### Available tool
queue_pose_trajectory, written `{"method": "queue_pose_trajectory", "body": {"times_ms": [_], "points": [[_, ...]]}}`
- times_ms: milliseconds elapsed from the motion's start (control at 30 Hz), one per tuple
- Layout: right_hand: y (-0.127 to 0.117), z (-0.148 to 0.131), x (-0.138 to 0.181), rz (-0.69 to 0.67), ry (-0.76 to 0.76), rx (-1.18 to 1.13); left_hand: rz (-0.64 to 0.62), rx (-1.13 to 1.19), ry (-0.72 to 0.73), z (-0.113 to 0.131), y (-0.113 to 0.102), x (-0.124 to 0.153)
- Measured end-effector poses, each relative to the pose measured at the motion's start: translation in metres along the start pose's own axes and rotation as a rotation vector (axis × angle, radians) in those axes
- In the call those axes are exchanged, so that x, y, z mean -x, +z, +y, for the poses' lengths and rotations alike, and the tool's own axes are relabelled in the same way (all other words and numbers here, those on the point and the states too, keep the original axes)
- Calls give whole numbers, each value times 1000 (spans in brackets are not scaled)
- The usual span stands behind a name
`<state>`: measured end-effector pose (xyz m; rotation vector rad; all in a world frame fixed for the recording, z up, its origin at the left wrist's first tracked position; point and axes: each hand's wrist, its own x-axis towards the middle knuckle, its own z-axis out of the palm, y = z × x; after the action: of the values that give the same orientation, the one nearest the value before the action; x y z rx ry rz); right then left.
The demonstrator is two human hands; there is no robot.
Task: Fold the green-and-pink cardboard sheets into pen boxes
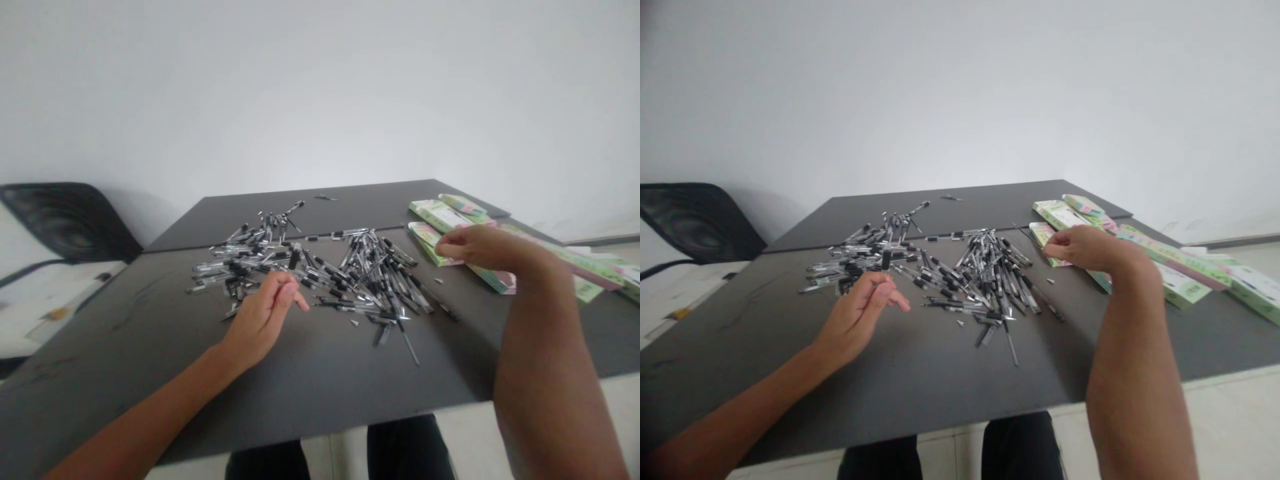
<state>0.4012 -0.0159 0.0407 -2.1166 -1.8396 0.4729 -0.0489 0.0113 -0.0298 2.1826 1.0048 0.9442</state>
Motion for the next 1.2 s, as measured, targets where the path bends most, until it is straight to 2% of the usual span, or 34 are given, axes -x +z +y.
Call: {"method": "queue_pose_trajectory", "body": {"times_ms": [233, 300, 367, 467, 600, 700, 833, 967, 1200], "points": [[18, -61, -1, 302, -167, -231, -20, 36, 20, 7, -1, 3], [28, -83, 0, 370, -230, -393, -25, 22, 44, 11, -2, 4], [41, -106, 5, 408, -329, -656, -34, 13, 75, 15, -3, 6], [63, -138, 19, 313, -473, -950, -58, 0, 109, 21, -2, 6], [87, -166, 39, 100, -565, -1097, -89, -42, 130, 23, -1, 5], [94, -175, 50, 51, -587, -1157, -104, -75, 142, 22, -1, 4], [94, -176, 58, 101, -598, -1203, -108, -98, 172, 20, -2, 4], [92, -175, 61, 174, -603, -1150, -114, -128, 218, 20, -2, 5], [89, -174, 63, 184, -611, -1074, -83, -137, 281, 19, -2, 7]]}}
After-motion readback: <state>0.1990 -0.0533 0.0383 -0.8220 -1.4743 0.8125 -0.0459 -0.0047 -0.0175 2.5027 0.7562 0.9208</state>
